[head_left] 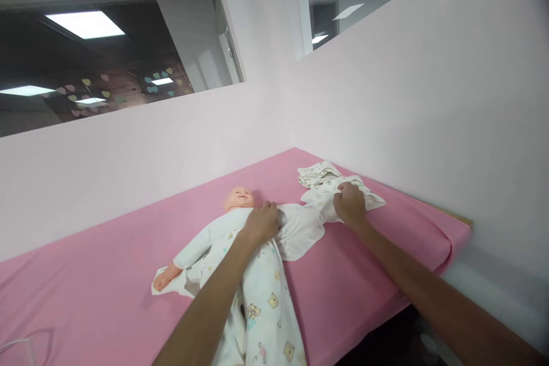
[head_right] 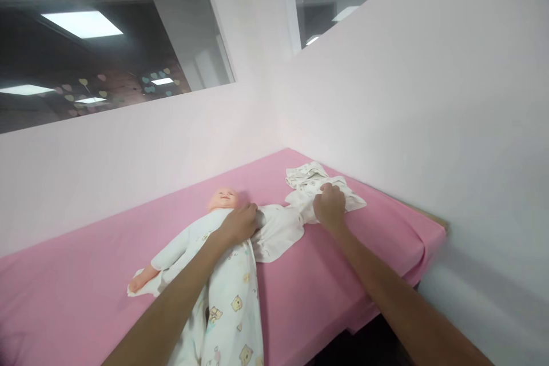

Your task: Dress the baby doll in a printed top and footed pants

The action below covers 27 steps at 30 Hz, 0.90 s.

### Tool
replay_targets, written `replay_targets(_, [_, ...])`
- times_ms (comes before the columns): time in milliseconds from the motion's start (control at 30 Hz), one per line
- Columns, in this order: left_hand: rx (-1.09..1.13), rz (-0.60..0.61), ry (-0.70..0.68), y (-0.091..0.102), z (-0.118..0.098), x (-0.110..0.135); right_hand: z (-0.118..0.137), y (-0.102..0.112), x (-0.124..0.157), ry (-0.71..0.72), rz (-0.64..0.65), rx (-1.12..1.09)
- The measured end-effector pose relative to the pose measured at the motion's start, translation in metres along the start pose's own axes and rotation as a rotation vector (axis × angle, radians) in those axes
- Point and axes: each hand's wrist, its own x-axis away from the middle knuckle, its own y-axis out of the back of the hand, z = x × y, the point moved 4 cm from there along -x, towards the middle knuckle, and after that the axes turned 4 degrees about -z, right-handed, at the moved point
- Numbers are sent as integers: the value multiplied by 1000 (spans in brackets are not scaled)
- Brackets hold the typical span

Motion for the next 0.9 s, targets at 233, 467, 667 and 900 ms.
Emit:
replay_targets(233, [-50, -23, -7, -6, -4, -5, 70, -15, 74, 253, 286, 139])
replay_targets(467, [-83, -26, -109, -19, -5, -6, 82, -31, 96, 256, 284, 340])
replay_targets(667, [-95, -45, -110, -25, -8, -7, 78, -30, 95, 280, 283, 350])
replay_targets(900, [-85, -96, -59, -23, -6, -2, 66, -30, 77, 118, 283, 288])
